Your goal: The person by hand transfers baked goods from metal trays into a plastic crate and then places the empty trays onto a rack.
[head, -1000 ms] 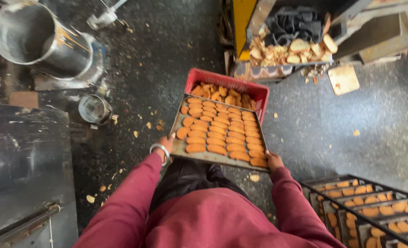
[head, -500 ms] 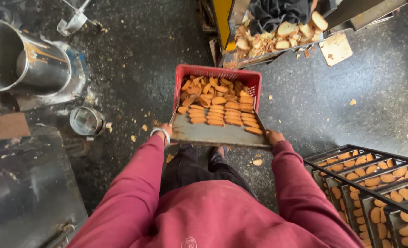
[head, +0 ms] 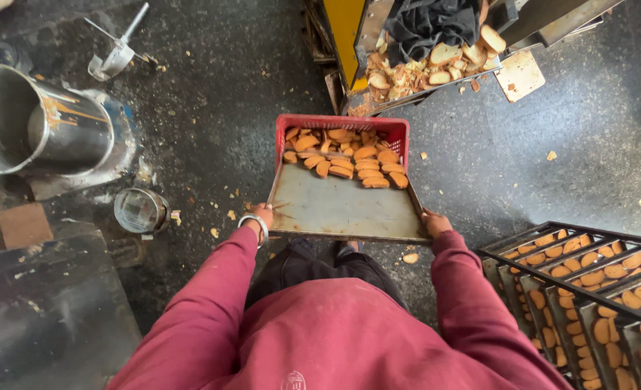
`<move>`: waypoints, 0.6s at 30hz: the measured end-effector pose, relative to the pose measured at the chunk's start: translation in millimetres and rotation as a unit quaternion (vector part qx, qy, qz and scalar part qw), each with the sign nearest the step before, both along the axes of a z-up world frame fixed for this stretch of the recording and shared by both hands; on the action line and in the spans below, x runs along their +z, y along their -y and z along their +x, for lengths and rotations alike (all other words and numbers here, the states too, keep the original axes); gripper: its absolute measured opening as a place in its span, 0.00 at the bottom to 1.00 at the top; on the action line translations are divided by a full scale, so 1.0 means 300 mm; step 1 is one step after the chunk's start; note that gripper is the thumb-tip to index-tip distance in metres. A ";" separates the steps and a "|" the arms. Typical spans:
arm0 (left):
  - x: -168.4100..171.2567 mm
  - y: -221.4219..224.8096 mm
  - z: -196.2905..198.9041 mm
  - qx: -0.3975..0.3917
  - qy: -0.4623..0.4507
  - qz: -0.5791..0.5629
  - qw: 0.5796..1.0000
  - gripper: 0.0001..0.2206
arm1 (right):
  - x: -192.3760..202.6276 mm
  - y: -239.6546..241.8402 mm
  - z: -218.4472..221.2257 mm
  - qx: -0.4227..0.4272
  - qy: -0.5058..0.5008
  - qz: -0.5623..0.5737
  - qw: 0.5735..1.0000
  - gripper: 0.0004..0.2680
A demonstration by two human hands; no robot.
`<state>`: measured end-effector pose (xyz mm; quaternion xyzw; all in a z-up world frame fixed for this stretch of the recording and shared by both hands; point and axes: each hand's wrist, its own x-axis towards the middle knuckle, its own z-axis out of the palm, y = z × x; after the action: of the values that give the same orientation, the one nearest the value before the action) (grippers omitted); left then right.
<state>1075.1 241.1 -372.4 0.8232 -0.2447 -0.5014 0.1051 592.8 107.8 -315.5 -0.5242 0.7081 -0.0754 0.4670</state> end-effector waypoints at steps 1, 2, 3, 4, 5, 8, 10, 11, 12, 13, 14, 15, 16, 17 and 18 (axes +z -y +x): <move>0.008 0.045 0.019 0.126 -0.129 0.067 0.981 0.17 | 0.005 0.047 0.012 0.147 -0.109 0.044 0.982 0.14; 0.017 0.050 0.028 0.247 -0.253 0.136 0.926 0.17 | 0.013 0.041 0.006 0.286 -0.214 0.093 0.929 0.14; 0.025 0.029 0.032 0.241 -0.251 0.140 0.927 0.17 | 0.018 0.003 -0.004 0.280 -0.213 0.096 0.931 0.14; 0.032 0.044 0.043 0.222 -0.246 0.134 0.934 0.17 | 0.022 0.001 0.004 0.214 -0.196 0.170 0.942 0.14; 0.040 0.045 0.051 0.196 -0.235 0.128 0.943 0.17 | 0.030 -0.001 0.017 0.146 -0.176 0.242 0.943 0.14; 0.052 -0.014 0.045 0.046 -0.152 0.086 0.984 0.17 | 0.051 -0.142 0.033 0.141 -0.149 0.215 0.955 0.14; 0.062 -0.056 0.051 -0.052 -0.091 0.063 0.993 0.18 | 0.077 -0.240 0.031 0.147 -0.152 0.161 0.964 0.14; 0.070 -0.073 0.055 -0.091 -0.067 0.052 0.992 0.18 | 0.092 -0.297 0.025 0.163 -0.156 0.107 0.968 0.14; 0.077 -0.074 0.061 -0.127 -0.043 0.041 0.990 0.18 | 0.104 -0.358 0.017 0.147 -0.157 0.106 0.971 0.14; 0.084 -0.079 0.059 -0.156 -0.028 0.032 0.987 0.18 | 0.115 -0.426 0.007 0.130 -0.141 0.047 0.980 0.14; 0.091 -0.068 0.058 -0.192 -0.010 0.019 0.981 0.19 | 0.125 -0.474 0.007 0.107 -0.127 -0.014 0.986 0.14; 0.098 -0.054 0.057 -0.226 0.007 0.006 0.974 0.19 | 0.134 -0.518 0.004 0.085 -0.129 -0.018 0.988 0.14; 0.101 -0.042 0.039 -0.252 0.017 -0.015 0.967 0.19 | 0.142 -0.599 -0.017 -0.052 -0.068 0.030 0.996 0.15; 0.102 -0.026 0.016 -0.276 0.024 -0.038 0.960 0.20 | 0.148 -0.675 -0.032 -0.187 -0.003 0.073 0.980 0.16; 0.104 -0.012 -0.011 -0.298 0.031 -0.059 0.952 0.20 | 0.155 -0.730 -0.041 -0.206 -0.005 0.071 0.976 0.16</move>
<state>1071.7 244.6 -341.3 0.7206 -0.5112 -0.4684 -0.0081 580.5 326.7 -268.9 -0.3329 0.8066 -0.1165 0.4743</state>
